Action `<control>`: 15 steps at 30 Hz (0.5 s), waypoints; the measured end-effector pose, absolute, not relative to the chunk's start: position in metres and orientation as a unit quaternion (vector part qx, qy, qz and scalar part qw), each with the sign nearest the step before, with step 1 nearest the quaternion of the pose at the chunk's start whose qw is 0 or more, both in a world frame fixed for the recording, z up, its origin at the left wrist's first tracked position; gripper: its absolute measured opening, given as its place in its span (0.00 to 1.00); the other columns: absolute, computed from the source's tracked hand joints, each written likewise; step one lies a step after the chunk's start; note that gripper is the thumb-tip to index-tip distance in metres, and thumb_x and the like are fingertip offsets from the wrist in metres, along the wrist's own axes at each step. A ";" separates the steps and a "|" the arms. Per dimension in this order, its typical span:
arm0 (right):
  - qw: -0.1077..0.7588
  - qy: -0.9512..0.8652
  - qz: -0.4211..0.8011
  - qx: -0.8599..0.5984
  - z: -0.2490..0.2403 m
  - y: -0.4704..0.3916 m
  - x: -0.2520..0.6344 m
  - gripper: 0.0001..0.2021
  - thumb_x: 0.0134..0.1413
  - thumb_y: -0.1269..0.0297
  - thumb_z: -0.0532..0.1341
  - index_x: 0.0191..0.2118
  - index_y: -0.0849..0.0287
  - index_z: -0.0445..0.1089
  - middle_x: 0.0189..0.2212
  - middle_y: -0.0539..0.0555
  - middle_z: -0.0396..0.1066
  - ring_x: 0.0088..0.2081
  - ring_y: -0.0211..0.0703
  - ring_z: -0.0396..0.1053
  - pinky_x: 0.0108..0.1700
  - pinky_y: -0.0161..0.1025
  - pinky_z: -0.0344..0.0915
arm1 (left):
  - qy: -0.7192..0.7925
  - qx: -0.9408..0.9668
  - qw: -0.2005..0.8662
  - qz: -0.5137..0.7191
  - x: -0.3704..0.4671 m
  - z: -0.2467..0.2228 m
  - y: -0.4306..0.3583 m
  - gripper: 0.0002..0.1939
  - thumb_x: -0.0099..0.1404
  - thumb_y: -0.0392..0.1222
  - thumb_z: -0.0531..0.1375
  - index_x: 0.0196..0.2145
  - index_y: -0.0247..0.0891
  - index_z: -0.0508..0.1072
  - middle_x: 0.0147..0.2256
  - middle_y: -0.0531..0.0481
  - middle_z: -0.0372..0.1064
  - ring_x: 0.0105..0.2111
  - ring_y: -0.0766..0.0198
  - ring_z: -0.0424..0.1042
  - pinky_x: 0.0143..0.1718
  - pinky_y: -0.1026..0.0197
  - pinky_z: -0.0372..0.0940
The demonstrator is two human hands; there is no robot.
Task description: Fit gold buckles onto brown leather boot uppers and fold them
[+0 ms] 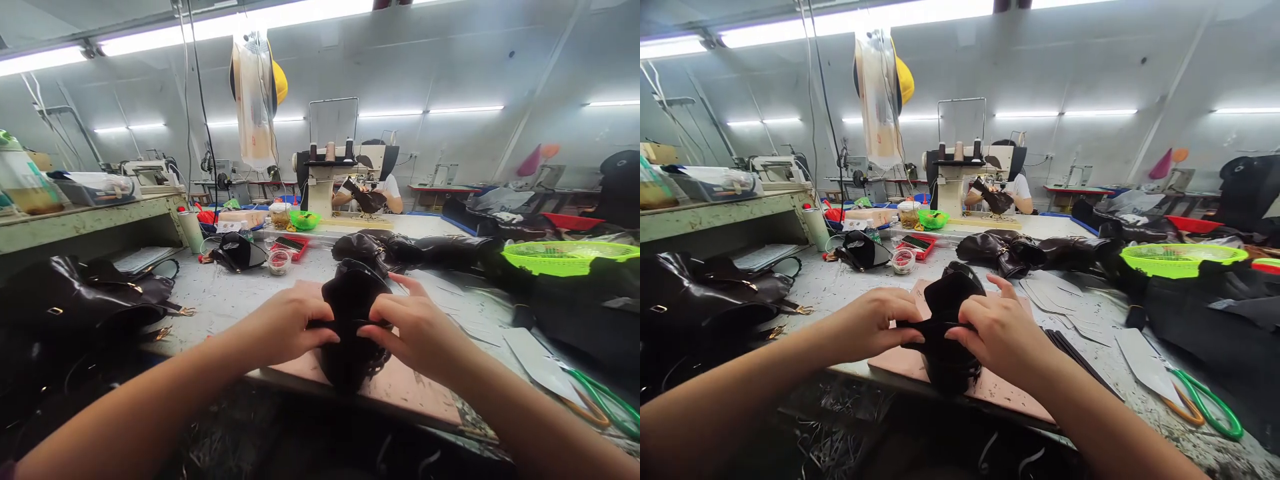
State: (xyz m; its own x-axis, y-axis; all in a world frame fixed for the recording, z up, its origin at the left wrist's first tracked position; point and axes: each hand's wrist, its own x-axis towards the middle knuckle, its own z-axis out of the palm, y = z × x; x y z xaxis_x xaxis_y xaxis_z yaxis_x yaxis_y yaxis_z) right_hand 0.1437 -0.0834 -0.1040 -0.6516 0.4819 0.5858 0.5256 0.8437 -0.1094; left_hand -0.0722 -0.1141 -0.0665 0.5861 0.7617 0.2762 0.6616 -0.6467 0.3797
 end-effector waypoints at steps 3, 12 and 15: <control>0.245 -0.924 -0.018 -0.293 -0.099 -0.086 0.148 0.08 0.58 0.65 0.52 0.28 0.57 0.57 0.25 0.46 0.65 0.26 0.35 0.63 0.57 0.57 0.42 | 0.362 0.901 0.144 0.188 -0.069 -0.066 -0.107 0.05 0.56 0.33 0.60 0.24 0.33 0.72 0.23 0.53 0.66 0.27 0.68 0.63 0.30 0.68 0.58; 0.274 -0.908 -0.071 -0.308 -0.098 -0.087 0.148 0.08 0.56 0.67 0.54 0.26 0.58 0.59 0.20 0.45 0.63 0.22 0.35 0.61 0.54 0.53 0.49 | 0.351 0.919 0.177 -0.028 -0.053 -0.037 -0.090 0.18 0.56 0.29 0.54 0.43 0.41 0.70 0.32 0.55 0.69 0.31 0.67 0.65 0.32 0.68 0.57; 0.295 -0.906 -0.109 -0.285 -0.094 -0.092 0.149 0.09 0.56 0.68 0.52 0.25 0.58 0.61 0.19 0.46 0.63 0.21 0.35 0.61 0.53 0.51 0.51 | 0.362 0.929 0.075 -0.018 -0.038 -0.033 -0.092 0.07 0.56 0.35 0.58 0.35 0.37 0.72 0.30 0.52 0.69 0.32 0.63 0.65 0.32 0.65 0.57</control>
